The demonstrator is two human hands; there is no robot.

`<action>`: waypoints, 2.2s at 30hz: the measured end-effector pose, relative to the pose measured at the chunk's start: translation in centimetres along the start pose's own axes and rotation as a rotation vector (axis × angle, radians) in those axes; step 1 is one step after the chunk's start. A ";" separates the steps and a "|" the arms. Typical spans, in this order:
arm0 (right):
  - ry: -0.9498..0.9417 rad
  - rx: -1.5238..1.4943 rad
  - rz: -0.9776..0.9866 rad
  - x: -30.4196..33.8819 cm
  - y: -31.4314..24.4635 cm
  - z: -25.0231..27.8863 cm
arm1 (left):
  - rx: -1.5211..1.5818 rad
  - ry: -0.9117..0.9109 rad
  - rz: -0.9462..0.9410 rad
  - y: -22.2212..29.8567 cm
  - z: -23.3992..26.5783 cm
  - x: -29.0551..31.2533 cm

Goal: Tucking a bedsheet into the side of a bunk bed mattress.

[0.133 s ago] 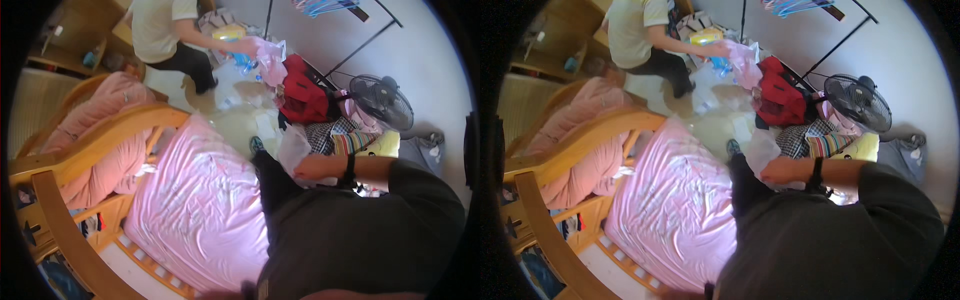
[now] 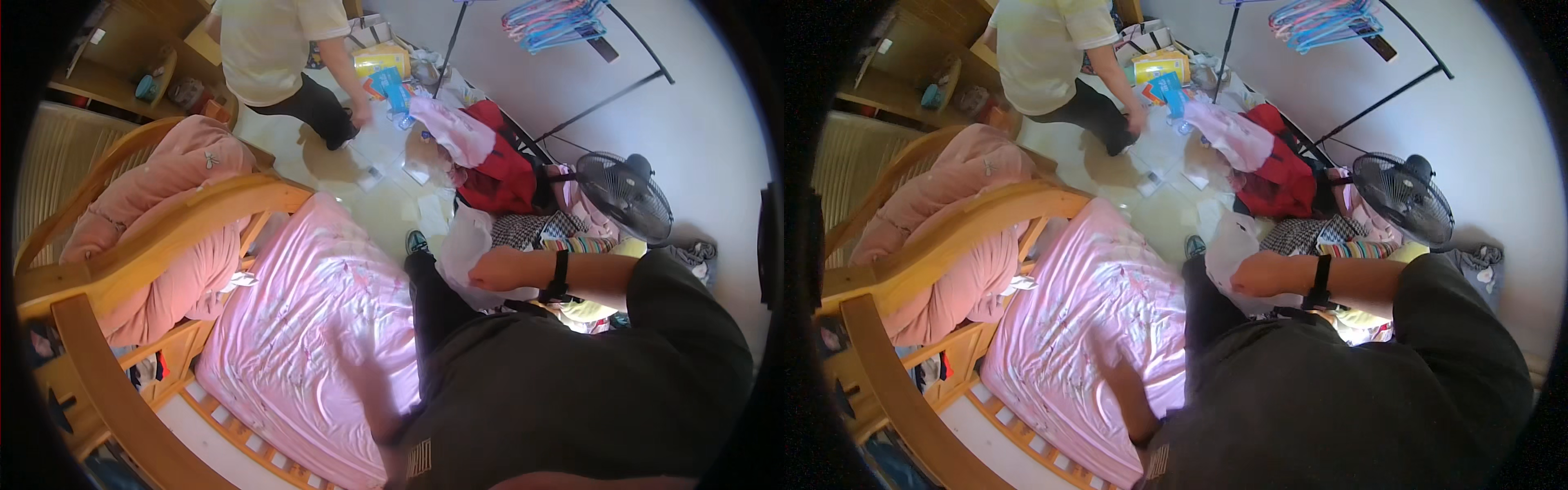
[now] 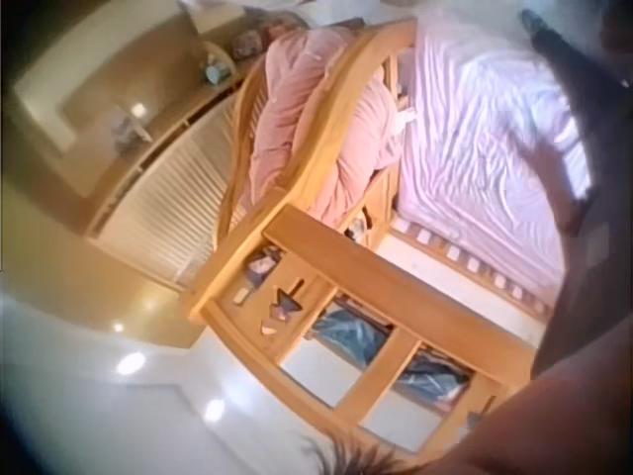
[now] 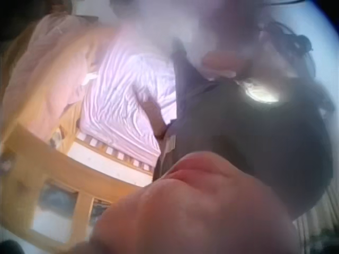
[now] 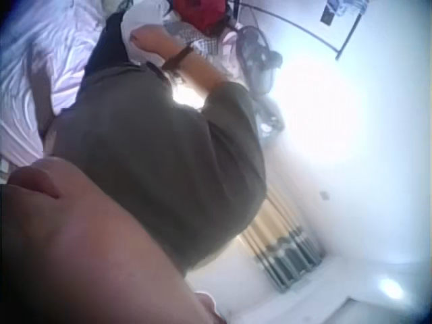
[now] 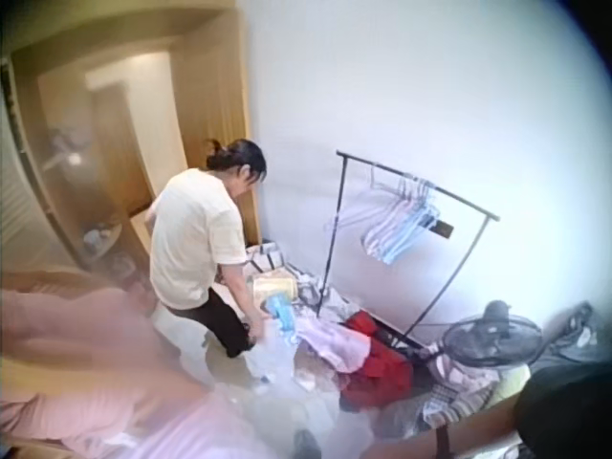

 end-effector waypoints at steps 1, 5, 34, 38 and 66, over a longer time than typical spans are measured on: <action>0.062 -0.022 -0.079 -1.4 0.1 1.4 | 0.124 -0.339 0.164 1.0 -4.5 -2.0; 0.186 -0.079 -0.300 -2.8 -0.6 6.1 | 0.092 -0.983 0.385 3.3 -16.9 -4.0; 1.103 -1.600 -0.729 -3.9 26.0 10.8 | 0.593 -0.720 0.156 14.3 -33.6 -20.9; 1.311 -1.516 -0.985 -5.7 36.1 12.8 | 0.456 -0.948 0.137 9.4 -33.7 -24.8; 0.822 -1.066 -0.007 -32.1 -2.9 35.3 | 1.185 -1.089 1.104 5.3 -34.1 -38.8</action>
Point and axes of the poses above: each hand's wrist, its own x-axis away from the middle knuckle, its own z-axis out of the back of the hand, y = z × x, the point moved 4 cm from there along -x, towards the middle knuckle, and after that the axes turned 15 degrees about y, right-handed, at the moved point
